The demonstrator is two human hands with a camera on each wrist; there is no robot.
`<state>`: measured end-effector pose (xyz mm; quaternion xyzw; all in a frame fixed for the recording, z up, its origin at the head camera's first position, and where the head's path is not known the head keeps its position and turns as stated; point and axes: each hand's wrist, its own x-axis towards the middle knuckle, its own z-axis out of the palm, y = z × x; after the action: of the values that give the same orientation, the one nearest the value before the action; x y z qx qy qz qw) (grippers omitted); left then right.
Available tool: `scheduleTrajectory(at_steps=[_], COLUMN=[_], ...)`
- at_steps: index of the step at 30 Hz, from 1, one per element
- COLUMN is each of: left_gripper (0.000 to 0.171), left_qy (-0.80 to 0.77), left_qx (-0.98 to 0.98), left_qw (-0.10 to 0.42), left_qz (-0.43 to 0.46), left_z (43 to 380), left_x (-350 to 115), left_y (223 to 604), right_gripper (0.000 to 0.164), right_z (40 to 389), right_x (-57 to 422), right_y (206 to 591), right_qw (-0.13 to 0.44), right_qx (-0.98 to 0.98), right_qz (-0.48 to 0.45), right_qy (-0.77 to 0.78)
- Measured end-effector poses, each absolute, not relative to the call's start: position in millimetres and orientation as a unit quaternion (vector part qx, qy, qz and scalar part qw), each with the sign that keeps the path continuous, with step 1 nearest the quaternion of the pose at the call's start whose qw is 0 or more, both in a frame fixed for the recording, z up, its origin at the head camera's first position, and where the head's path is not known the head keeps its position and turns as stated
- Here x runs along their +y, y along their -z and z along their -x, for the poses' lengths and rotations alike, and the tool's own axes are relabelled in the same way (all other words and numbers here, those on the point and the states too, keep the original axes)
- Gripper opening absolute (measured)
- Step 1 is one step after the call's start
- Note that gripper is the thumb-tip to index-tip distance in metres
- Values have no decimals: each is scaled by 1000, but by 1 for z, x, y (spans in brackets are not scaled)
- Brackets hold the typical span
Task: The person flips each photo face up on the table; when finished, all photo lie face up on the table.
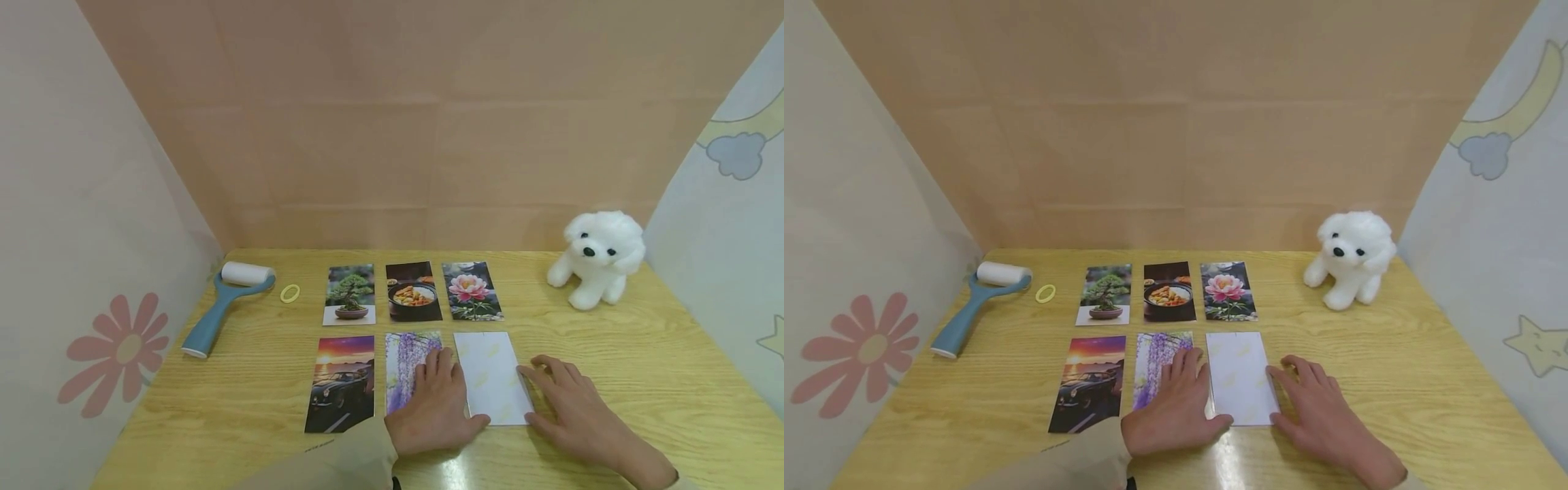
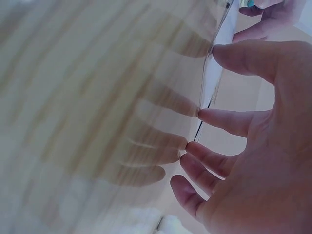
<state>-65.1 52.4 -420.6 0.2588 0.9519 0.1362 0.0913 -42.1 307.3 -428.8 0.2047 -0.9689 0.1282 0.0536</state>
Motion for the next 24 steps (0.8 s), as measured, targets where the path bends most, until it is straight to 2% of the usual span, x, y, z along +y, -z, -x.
scheduleTrajectory(at_steps=[7,14,18,24], left_gripper=[85,71,68,73], left_qy=[-224,-426,-518,-540], left_qx=[939,863,801,776], left_qw=[105,97,103,128], left_qz=[-238,-254,-283,-301], left_z=[61,57,57,56], left_x=[56,59,61,63], left_y=[413,409,408,408], right_gripper=[63,41,28,50], right_z=[43,40,38,39], right_x=[308,297,288,276], right_y=[429,423,411,392], right_qw=[47,77,23,-73], right_qx=[-967,-951,-945,-922], right_qz=[-206,-209,-159,-97], right_qy=[-144,-213,-284,-367])
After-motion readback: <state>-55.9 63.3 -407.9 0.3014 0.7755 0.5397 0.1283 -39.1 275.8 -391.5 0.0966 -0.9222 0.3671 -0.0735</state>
